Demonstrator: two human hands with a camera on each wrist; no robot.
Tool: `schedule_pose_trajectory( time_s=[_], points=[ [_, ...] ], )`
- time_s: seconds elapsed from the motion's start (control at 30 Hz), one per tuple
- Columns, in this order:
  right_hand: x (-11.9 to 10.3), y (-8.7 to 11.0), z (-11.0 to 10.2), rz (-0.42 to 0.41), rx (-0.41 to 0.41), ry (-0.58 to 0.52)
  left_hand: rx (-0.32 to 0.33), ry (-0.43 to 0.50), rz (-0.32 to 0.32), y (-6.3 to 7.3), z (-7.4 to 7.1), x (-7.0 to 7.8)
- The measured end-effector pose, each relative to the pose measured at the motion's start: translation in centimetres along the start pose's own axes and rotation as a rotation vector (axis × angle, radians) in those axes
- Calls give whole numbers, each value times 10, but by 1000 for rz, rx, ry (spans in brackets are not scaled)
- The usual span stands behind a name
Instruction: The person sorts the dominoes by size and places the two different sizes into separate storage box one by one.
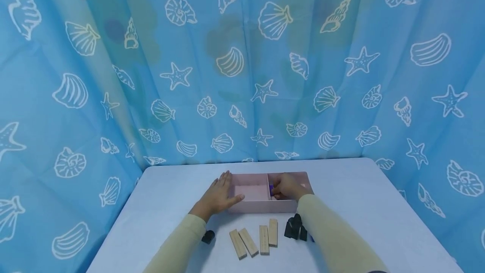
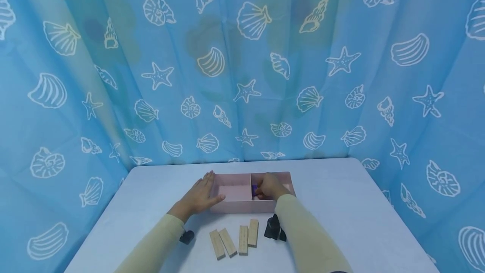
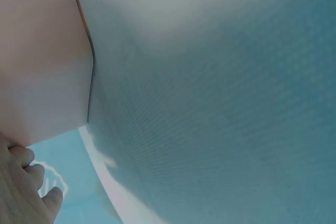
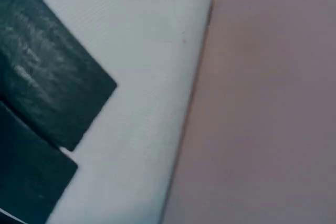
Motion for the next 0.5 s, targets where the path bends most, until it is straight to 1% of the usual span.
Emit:
schedule_pose_trajectory(
  time_s=[0.1,0.17,0.33,0.5],
  points=[
    [6,-3,2,22,17,48,0,-10,-1,1,3,1],
    [6,-3,1,24,27,57,3,-13,1,0,4,1],
    [3,4,-4,-19,19,49,7,-12,6,0,4,0],
    [1,2,-2,-40,16,82,8,-15,4,0,3,0]
  ],
)
Point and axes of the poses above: each hand's wrist, its own y-axis away from the middle knuckle, its own z-axis out of the palm, x = y × z, the point moved 4 cm from there along -y, towards the middle knuckle, and after that the axes turned 4 degrees about -z, right-handed, at the moved point
